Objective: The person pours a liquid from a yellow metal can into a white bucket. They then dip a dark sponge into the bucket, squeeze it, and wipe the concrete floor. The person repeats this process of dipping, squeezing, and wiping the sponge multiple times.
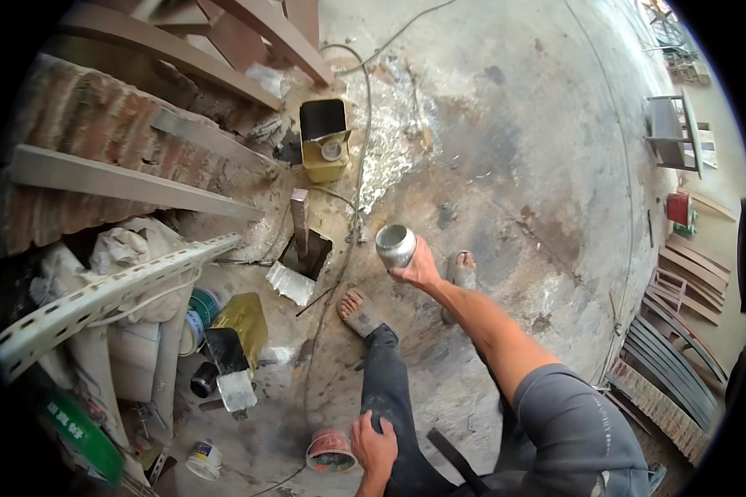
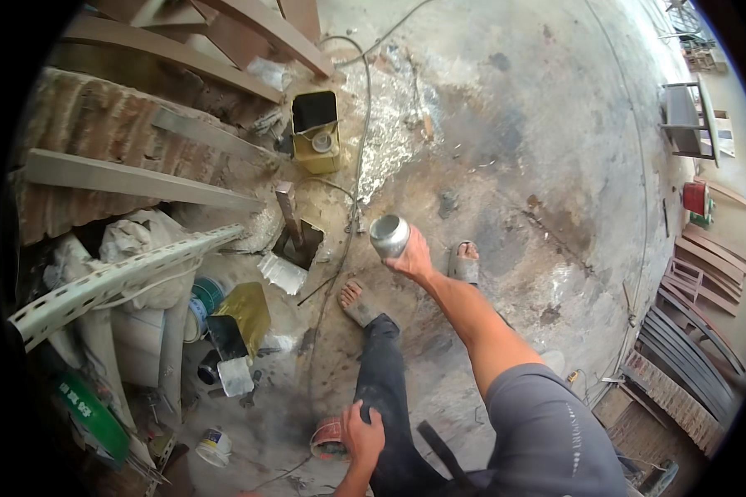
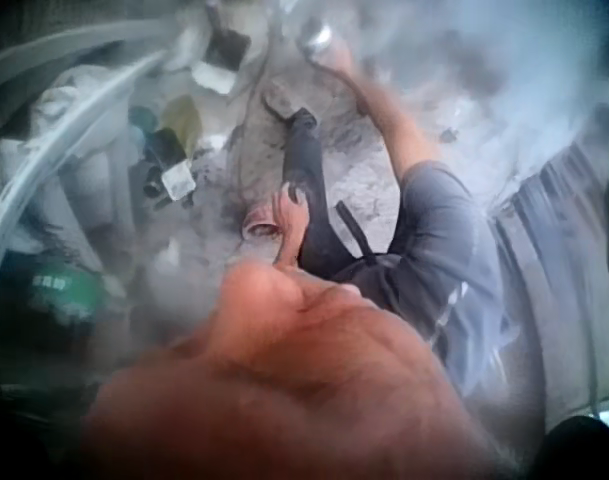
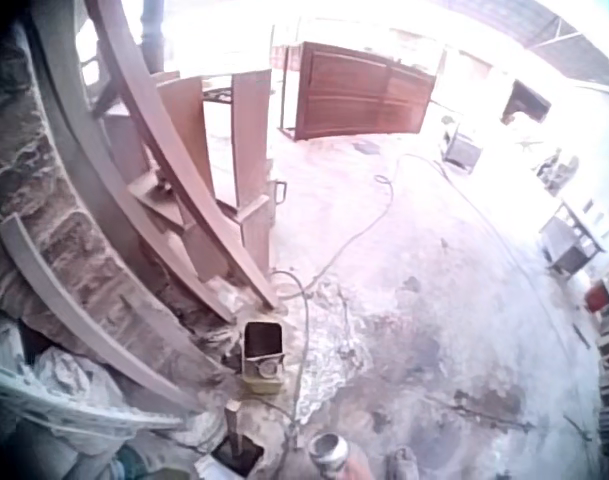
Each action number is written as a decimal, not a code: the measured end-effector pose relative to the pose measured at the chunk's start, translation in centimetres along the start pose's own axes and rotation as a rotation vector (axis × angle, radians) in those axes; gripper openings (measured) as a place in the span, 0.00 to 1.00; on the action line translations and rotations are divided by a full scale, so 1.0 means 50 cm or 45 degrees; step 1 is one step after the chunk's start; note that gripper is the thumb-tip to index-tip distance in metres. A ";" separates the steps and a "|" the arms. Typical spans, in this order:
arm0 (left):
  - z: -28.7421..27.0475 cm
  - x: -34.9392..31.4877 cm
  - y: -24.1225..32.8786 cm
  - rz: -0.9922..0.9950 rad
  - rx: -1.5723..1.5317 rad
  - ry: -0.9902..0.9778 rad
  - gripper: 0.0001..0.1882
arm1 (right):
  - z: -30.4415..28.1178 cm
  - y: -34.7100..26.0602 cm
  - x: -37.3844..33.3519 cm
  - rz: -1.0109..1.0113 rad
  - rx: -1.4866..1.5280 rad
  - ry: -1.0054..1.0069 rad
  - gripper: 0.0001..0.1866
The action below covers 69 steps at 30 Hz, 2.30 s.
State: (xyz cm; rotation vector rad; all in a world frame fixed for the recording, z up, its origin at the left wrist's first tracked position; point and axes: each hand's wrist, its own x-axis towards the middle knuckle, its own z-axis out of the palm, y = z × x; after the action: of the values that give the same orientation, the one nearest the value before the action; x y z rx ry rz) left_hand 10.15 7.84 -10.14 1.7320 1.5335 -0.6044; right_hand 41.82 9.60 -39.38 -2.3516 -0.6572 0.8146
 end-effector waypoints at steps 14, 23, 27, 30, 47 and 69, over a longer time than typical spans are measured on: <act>0.005 -0.004 0.045 -0.005 -0.149 0.118 0.18 | 0.132 0.138 0.118 -0.008 0.374 0.077 0.51; 0.048 -0.011 0.066 -0.060 -0.070 0.108 0.16 | -0.032 0.112 -0.007 0.478 0.308 -0.431 0.48; 0.073 -0.025 0.066 -0.116 -0.035 0.120 0.17 | -0.144 -0.109 0.117 0.619 1.048 -0.410 0.41; 0.070 -0.016 0.078 -0.150 -0.025 0.143 0.17 | -0.210 -0.323 0.268 0.501 1.362 -0.550 0.47; 0.072 0.010 0.074 -0.154 0.048 0.231 0.12 | -0.152 -0.406 0.275 0.559 1.869 -0.387 0.11; 0.336 0.355 0.148 -0.621 -2.434 -0.470 0.31 | -0.631 -0.391 -0.208 0.815 0.924 -0.835 0.14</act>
State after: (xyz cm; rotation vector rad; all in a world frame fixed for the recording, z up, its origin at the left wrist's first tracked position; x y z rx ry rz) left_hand 22.54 5.92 -32.38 -0.1969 1.2757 0.3743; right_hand 50.63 6.71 -1.97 -1.5823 0.2003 1.7825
